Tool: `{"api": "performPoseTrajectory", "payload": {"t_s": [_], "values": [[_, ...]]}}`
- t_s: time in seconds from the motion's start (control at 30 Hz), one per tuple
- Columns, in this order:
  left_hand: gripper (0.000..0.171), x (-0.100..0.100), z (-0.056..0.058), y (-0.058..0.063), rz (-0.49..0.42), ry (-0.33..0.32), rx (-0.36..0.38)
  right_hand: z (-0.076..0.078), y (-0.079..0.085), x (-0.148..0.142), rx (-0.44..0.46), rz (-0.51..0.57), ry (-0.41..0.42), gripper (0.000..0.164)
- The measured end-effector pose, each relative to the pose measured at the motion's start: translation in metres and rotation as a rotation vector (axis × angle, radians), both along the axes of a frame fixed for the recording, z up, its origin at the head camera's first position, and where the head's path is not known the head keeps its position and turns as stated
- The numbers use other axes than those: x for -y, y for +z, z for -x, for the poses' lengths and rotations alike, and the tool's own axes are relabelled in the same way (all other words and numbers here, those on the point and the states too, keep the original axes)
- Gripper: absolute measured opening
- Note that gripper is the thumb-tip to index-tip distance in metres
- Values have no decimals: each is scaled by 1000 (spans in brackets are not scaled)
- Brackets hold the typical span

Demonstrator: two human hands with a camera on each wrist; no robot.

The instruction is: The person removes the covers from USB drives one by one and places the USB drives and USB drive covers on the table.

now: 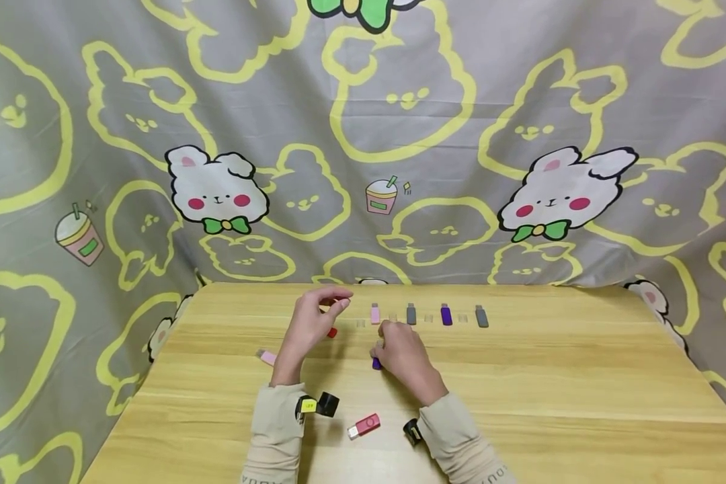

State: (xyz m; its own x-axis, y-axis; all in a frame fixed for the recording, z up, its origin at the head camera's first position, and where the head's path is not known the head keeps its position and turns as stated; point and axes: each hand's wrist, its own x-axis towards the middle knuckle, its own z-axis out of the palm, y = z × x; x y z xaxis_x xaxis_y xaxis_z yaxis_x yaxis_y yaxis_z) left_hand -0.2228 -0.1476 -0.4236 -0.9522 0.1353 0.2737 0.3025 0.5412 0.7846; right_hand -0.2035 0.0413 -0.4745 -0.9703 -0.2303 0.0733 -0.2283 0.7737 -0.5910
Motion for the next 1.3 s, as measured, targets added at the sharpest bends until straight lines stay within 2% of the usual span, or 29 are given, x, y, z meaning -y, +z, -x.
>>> {"api": "performPoseTrajectory", "payload": {"t_s": [0.27, 0.4, 0.53, 0.7, 0.83, 0.97, 1.13, 1.3], "values": [[15, -6, -1, 0, 16, -22, 6, -1, 2, -11, 17, 65, 54, 9], [14, -9, -1, -2, 21, -58, 17, 2, 7, -20, 34, 196, 70, 10], [14, -15, -1, -4, 34, -104, 27, 7, 17, -30, 6, 345, 61, 10], [17, -25, -2, -6, 14, -182, 56, 10, 30, -40, -31, 439, 53, 9], [20, -32, -2, -6, -43, -243, 79, 10, 37, -45, -46, 462, 61, 10], [14, -38, -2, -8, -69, -266, 67, 10, 40, -48, -45, 473, 65, 11], [8, -42, -2, -10, -101, -245, 52, 9, 41, -49, -43, 459, 62, 11], [6, -45, -3, -11, -122, -215, 56, 9, 42, -51, -20, 442, 97, 11]]}}
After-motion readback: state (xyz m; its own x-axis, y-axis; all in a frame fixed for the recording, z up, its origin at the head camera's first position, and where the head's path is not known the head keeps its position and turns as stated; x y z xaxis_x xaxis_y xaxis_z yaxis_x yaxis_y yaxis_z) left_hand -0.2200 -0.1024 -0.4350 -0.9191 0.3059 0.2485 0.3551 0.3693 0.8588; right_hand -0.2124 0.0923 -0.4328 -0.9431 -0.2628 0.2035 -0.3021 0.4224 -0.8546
